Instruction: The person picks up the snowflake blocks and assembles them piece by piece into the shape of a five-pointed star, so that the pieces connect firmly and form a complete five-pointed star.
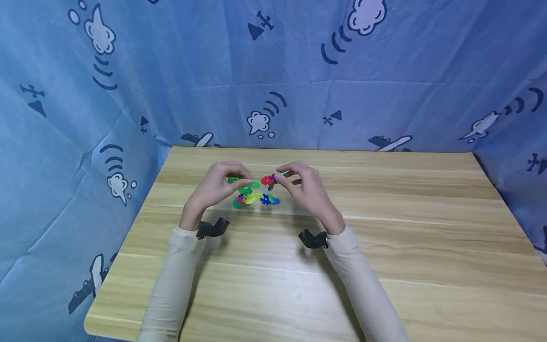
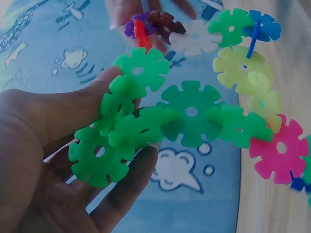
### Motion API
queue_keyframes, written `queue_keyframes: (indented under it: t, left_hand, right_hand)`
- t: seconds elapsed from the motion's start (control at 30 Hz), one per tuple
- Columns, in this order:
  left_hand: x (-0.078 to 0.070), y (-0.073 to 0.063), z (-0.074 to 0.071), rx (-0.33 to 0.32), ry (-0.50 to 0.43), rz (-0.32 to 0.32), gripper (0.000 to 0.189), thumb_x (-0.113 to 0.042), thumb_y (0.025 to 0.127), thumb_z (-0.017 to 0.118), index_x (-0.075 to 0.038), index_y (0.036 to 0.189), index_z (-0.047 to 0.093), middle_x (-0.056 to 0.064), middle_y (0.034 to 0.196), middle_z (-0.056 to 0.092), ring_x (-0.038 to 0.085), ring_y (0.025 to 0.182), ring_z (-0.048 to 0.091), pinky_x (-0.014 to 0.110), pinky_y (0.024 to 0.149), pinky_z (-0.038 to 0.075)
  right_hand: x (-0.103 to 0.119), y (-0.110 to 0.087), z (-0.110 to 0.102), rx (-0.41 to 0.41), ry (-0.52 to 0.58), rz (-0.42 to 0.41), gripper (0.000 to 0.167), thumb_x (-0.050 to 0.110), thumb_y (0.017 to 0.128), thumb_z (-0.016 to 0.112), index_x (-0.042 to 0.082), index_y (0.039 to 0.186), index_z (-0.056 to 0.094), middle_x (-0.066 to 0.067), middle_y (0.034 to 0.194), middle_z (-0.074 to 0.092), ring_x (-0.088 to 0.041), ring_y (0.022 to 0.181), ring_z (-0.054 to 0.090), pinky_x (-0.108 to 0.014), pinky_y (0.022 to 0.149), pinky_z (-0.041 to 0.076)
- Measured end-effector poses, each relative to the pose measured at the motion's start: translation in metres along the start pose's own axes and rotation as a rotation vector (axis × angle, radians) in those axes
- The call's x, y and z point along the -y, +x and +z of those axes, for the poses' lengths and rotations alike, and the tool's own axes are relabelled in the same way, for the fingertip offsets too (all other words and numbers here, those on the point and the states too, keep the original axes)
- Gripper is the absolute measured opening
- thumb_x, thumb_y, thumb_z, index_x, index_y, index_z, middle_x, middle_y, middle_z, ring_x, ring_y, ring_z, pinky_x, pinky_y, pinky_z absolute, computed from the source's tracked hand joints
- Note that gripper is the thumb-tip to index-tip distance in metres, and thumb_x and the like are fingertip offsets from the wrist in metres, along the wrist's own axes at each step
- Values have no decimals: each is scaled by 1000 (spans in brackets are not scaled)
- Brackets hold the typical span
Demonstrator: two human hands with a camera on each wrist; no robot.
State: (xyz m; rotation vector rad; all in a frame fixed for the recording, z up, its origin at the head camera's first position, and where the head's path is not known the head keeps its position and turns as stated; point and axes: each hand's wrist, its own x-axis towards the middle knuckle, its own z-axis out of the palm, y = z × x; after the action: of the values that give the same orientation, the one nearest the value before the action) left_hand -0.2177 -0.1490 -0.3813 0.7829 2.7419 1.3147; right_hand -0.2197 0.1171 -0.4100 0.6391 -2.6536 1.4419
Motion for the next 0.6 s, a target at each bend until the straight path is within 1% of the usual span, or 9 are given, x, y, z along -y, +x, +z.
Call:
queue_keyframes:
  t: [0.07, 0.13, 0.2, 0.27, 0.33, 0.43, 0.53, 0.6]
  left_hand:
    - [3, -2, -6, -42, 12, -11, 8, -20, 97, 76, -13, 98, 80, 1, 99, 78, 14, 89, 70, 33, 83, 60]
    - [5, -4, -12, -87, 22, -18, 9, -19, 96, 76, -12, 98, 80, 2, 99, 78, 15, 87, 70, 32, 81, 60]
    - [7, -5, -16, -124, 35, -22, 10, -19, 97, 76, -11, 99, 80, 3, 99, 78, 15, 86, 69, 31, 79, 59]
    - [9, -5, -18, -156, 38, -27, 10, -20, 97, 76, -11, 98, 80, 4, 98, 78, 15, 84, 69, 30, 77, 58]
    - [10, -5, -20, -185, 40, -29, 11, -20, 97, 75, -11, 98, 80, 4, 98, 79, 16, 82, 69, 30, 76, 58]
    - [10, -5, -21, -221, 36, -42, 12, -23, 98, 75, -12, 99, 80, 3, 98, 79, 16, 83, 69, 32, 77, 58]
    - [10, -6, -23, -261, 20, -59, 14, -25, 99, 74, -12, 100, 79, 4, 100, 79, 18, 87, 71, 36, 83, 60]
    - [10, -8, -26, -290, 4, -69, 15, -25, 99, 74, -12, 101, 79, 5, 101, 79, 19, 91, 73, 40, 88, 61]
  right_hand:
    - [-6, 2, 2, -42, 5, 31, 32, 35, 106, 62, 9, 122, 73, -12, 120, 74, -29, 103, 73, -47, 85, 65]
    - [-13, 4, 4, -76, 13, 49, 33, 33, 108, 58, 6, 120, 74, -16, 117, 75, -33, 99, 74, -41, 80, 65]
    - [-21, 5, 9, -89, 25, 66, 33, 29, 109, 57, 2, 117, 74, -20, 113, 76, -37, 94, 75, -33, 75, 64]
    - [-28, 5, 16, -80, 27, 88, 32, 26, 109, 57, -1, 115, 74, -22, 110, 76, -38, 91, 75, -27, 72, 63]
    - [-34, 5, 26, -46, 20, 112, 28, 22, 108, 60, -1, 114, 74, -21, 107, 77, -36, 90, 76, -24, 73, 61]
    - [-39, 5, 43, 37, 6, 150, 22, 18, 105, 64, 0, 112, 74, -19, 101, 78, -30, 86, 76, -25, 72, 60]
    - [-38, 8, 62, 132, -11, 144, 18, 16, 101, 69, 2, 110, 76, -15, 98, 78, -23, 82, 73, -25, 71, 58]
    - [-33, 13, 74, 173, -22, 120, 19, 18, 99, 72, 2, 110, 76, -13, 100, 78, -20, 82, 71, -25, 71, 56]
